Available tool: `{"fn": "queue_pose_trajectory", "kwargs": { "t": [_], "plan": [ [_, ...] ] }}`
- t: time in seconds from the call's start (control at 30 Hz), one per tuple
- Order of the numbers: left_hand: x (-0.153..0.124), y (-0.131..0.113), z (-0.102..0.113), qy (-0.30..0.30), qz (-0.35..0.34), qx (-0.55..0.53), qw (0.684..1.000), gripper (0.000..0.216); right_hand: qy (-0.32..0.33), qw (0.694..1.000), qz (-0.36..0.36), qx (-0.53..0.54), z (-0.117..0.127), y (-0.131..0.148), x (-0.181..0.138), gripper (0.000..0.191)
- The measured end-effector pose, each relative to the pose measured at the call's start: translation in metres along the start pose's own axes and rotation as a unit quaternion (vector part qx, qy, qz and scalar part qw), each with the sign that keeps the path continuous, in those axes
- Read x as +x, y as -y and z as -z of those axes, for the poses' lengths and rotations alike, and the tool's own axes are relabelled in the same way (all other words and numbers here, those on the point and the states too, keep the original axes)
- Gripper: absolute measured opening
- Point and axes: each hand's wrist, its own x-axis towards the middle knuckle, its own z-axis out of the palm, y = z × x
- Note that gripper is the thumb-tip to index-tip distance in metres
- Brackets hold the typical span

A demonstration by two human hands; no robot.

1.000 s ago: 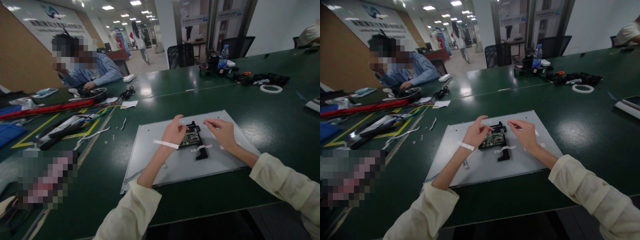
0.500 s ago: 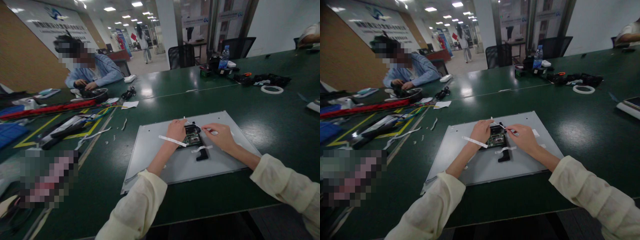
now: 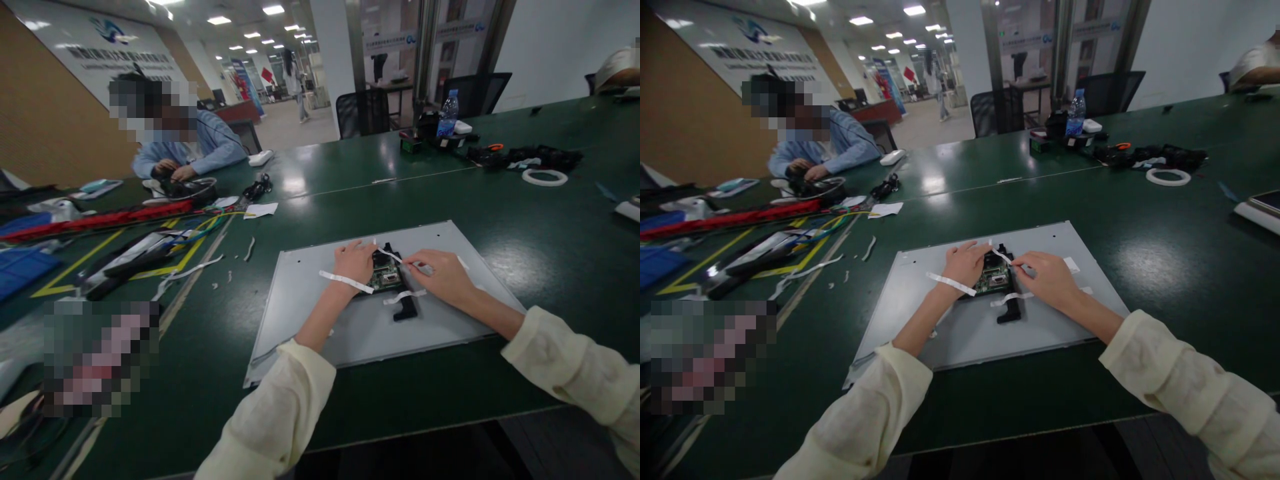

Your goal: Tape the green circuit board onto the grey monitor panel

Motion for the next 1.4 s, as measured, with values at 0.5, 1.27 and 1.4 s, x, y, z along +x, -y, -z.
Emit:
{"fn": "queue_pose_trajectory", "kwargs": {
  "t": [0.5,1.27,1.4],
  "plan": [
    [-0.003,-0.003,0.003,-0.008,-0.036,0.046,0.998,0.043,-0.002,1.000,0.002,-0.018,0.002,-0.004,0.000,0.016],
    [-0.001,-0.006,0.005,0.012,-0.013,-0.003,1.000,0.040,0.098,0.994,0.029,-0.025,0.002,-0.011,0.000,0.020],
    [-0.001,-0.006,0.005,0.018,-0.011,-0.001,1.000,0.039,0.110,0.992,0.059,-0.033,0.002,-0.013,0.000,0.025]
  ]
}}
